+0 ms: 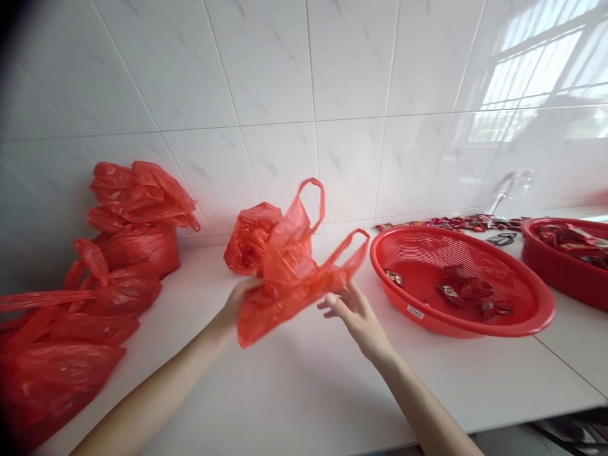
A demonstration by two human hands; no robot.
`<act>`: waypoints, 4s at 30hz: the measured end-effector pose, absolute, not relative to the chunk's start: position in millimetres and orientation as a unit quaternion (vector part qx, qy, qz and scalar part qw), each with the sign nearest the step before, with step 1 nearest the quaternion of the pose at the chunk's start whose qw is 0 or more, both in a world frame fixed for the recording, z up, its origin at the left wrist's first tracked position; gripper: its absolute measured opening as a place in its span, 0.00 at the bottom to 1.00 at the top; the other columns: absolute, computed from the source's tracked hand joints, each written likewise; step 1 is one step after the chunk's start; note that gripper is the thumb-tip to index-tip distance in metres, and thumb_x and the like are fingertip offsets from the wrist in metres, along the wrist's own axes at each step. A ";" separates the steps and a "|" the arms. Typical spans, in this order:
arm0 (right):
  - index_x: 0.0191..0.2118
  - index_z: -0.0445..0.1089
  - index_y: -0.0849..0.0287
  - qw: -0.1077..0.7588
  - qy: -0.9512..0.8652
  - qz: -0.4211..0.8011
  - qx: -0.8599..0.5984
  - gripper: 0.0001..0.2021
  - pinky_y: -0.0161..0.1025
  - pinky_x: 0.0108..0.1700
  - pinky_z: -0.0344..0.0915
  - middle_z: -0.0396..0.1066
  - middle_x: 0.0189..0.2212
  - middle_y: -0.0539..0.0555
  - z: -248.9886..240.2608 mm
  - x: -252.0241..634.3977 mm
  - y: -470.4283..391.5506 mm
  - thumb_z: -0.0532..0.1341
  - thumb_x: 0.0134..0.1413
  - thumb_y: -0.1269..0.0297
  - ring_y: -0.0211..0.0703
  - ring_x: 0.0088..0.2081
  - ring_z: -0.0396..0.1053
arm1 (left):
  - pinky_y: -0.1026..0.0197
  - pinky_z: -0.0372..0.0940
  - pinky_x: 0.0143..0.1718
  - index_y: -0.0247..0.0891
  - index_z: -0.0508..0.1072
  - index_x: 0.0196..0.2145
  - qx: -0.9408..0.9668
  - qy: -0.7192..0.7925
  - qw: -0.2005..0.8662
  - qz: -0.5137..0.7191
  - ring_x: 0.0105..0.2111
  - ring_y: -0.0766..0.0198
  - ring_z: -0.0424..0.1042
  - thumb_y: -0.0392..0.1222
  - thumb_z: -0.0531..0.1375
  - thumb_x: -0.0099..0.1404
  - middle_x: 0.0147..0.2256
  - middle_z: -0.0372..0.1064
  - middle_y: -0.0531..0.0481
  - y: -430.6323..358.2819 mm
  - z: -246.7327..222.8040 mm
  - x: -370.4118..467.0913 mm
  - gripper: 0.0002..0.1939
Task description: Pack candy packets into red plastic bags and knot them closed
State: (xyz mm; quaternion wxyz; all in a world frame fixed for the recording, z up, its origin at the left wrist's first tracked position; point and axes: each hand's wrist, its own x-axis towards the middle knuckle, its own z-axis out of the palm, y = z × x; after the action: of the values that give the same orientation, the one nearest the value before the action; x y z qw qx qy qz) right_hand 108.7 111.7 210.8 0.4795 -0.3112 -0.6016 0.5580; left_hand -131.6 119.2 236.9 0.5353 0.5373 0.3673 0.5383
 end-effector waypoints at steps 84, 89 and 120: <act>0.49 0.72 0.66 -0.251 -0.886 0.030 -0.388 0.17 0.38 0.34 0.66 0.78 0.39 0.61 266.7 82.2 130.9 0.65 0.52 0.76 0.54 0.41 0.78 | 0.48 0.64 0.51 0.34 0.78 0.30 0.856 0.452 -0.007 -0.251 0.43 0.48 0.74 0.25 0.60 0.59 0.34 0.78 0.41 106.3 267.9 -71.3 0.09; 0.50 0.70 0.66 -0.265 -0.858 0.067 -0.436 0.19 0.38 0.32 0.64 0.77 0.41 0.63 265.5 90.9 130.3 0.68 0.53 0.69 0.55 0.43 0.78 | 0.46 0.61 0.54 0.34 0.78 0.28 0.828 0.480 -0.007 -0.290 0.52 0.43 0.68 0.24 0.66 0.49 0.39 0.77 0.35 115.4 263.4 -85.6 0.09; 0.39 0.73 0.63 -0.284 -0.884 0.009 -0.372 0.10 0.36 0.28 0.56 0.76 0.36 0.58 270.3 93.6 142.9 0.61 0.52 0.81 0.47 0.35 0.74 | 0.47 0.57 0.55 0.37 0.73 0.25 0.834 0.476 0.016 -0.277 0.40 0.52 0.73 0.23 0.58 0.54 0.32 0.77 0.44 125.1 269.5 -80.0 0.10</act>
State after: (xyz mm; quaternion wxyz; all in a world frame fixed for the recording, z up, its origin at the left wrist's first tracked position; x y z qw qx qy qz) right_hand 93.6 142.9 270.3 -0.2840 -0.3720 -0.8837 0.0093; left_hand -80.0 125.1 269.5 0.0163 0.8345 0.4761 -0.2770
